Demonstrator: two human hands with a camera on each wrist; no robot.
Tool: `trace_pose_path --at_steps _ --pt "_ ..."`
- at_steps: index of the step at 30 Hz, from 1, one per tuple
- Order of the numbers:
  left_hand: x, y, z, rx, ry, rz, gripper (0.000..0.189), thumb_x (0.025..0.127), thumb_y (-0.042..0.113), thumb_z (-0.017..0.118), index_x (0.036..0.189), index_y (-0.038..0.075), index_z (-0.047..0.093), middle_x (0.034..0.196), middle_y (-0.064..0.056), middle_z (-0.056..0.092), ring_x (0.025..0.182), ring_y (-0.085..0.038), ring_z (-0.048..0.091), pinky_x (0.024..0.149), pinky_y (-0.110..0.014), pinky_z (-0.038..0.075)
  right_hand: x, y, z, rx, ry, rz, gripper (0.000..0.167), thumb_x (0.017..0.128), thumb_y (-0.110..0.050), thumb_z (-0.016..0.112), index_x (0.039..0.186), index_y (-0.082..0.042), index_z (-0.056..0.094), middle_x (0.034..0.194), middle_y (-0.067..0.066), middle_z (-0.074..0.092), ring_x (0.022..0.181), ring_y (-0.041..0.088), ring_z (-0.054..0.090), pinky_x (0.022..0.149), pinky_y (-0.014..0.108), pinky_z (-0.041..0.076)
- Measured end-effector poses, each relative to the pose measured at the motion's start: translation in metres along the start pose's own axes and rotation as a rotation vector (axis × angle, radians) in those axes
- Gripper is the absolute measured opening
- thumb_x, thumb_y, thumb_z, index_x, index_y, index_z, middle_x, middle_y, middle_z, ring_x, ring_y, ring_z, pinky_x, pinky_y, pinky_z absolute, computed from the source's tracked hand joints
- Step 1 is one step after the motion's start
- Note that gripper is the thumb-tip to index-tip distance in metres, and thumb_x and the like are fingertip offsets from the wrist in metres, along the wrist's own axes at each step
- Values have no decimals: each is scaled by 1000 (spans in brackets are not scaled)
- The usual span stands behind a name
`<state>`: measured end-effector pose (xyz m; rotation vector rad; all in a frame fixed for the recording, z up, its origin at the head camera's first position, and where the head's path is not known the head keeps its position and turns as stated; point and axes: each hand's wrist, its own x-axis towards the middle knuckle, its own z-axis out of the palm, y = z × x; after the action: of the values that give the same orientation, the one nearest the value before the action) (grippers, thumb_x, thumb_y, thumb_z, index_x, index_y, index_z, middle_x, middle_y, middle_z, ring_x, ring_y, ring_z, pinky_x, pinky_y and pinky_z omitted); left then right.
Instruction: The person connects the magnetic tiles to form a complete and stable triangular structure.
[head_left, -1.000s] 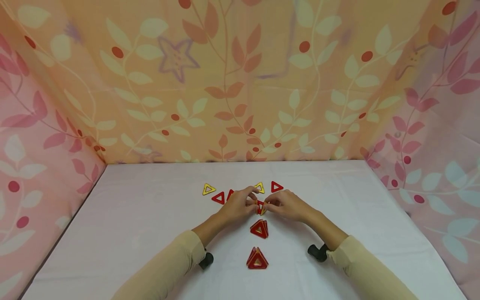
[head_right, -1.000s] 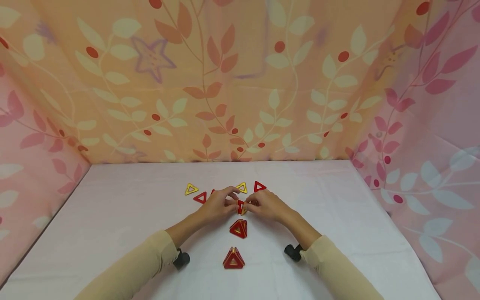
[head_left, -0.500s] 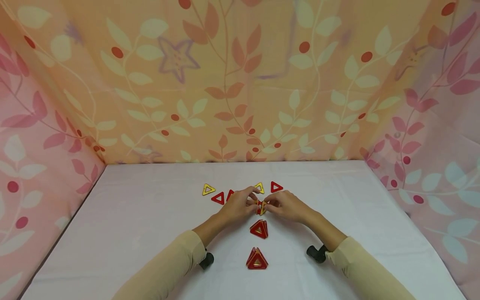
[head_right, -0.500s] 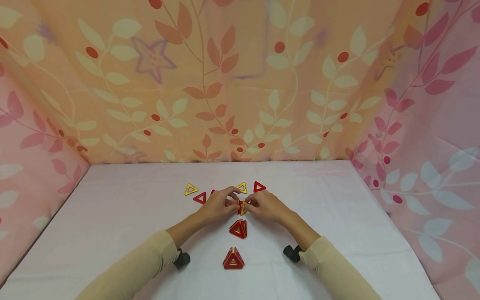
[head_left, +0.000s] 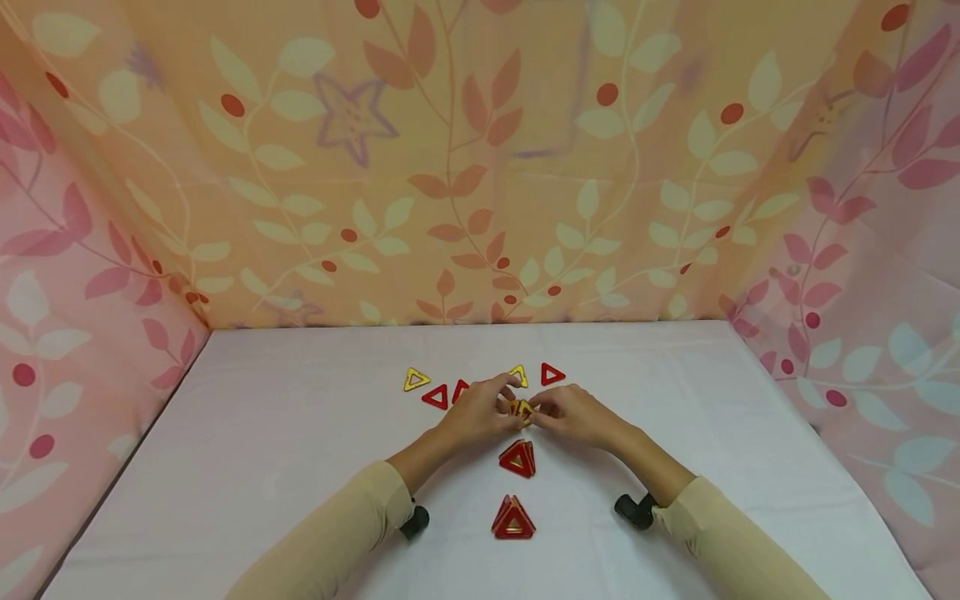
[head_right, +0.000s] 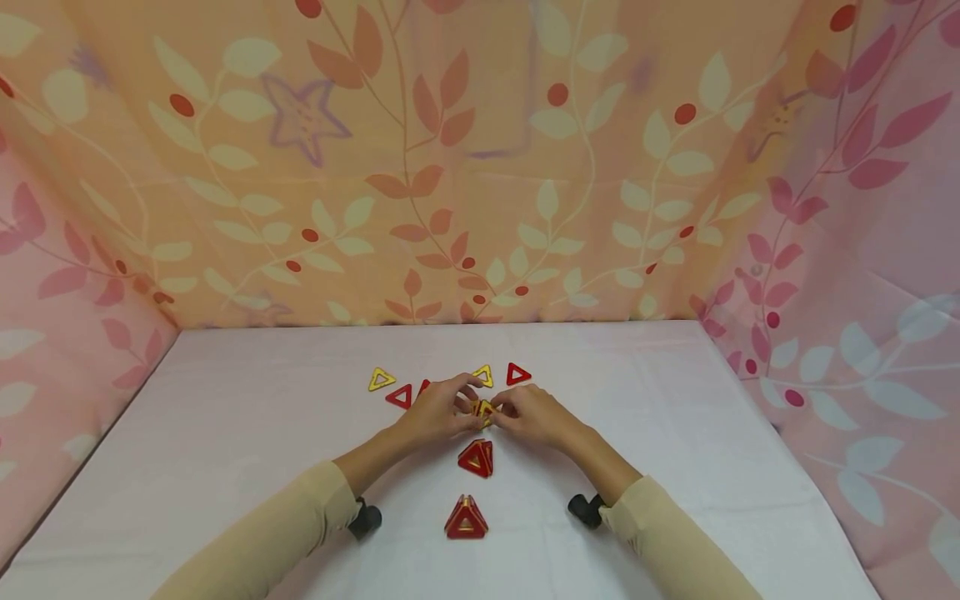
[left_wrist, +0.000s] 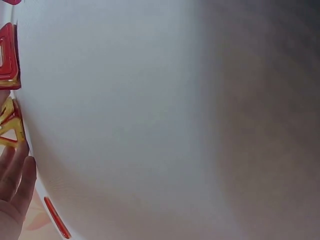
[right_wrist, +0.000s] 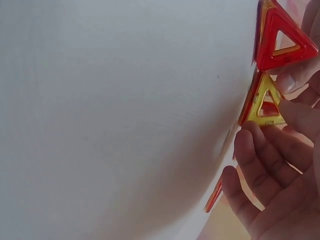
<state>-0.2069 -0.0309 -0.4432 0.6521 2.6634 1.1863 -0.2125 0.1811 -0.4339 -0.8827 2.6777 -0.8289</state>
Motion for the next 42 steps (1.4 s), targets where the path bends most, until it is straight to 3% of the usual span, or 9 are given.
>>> trace_pose_path --at_steps 9,15,19,25,37,42 --pt "1 -5 0 13 10 13 51 86 11 79 132 11 57 108 -2 69 97 -16 67 87 -30 55 -2 1 -4 37 -28 -16 23 95 -17 68 112 -3 73 87 -7 70 77 6 60 71 24 52" --pt "1 -7 -2 14 6 22 50 87 10 77 132 10 57 102 0 71 96 -15 67 89 -32 54 4 8 -15 0 92 11 21 93 -13 69 109 -2 73 88 -4 71 81 10 63 76 32 53" --pt "0 -7 -3 28 6 12 50 87 12 78 132 11 57 102 1 72 96 -14 66 91 -34 53 10 19 -22 6 179 40 23 91 -9 70 111 0 71 99 6 72 94 21 65 85 43 52" --pt "-1 -7 -2 36 -8 -14 50 87 11 77 133 14 56 105 3 71 99 -14 65 93 -34 52 17 37 -24 22 214 95 32 88 -3 70 119 3 67 115 17 68 110 35 61 99 54 46" --pt "0 -8 -2 43 -9 -6 50 87 10 77 132 13 57 107 1 71 101 -14 66 92 -34 53 28 51 -17 22 216 124 28 85 2 71 112 2 68 107 15 66 101 31 60 95 50 47" --pt "0 -9 -2 34 -17 -10 50 88 11 77 133 13 57 106 2 70 100 -13 65 92 -33 53 31 52 -17 53 207 147 33 84 3 72 116 3 66 109 15 67 103 31 60 96 49 47"
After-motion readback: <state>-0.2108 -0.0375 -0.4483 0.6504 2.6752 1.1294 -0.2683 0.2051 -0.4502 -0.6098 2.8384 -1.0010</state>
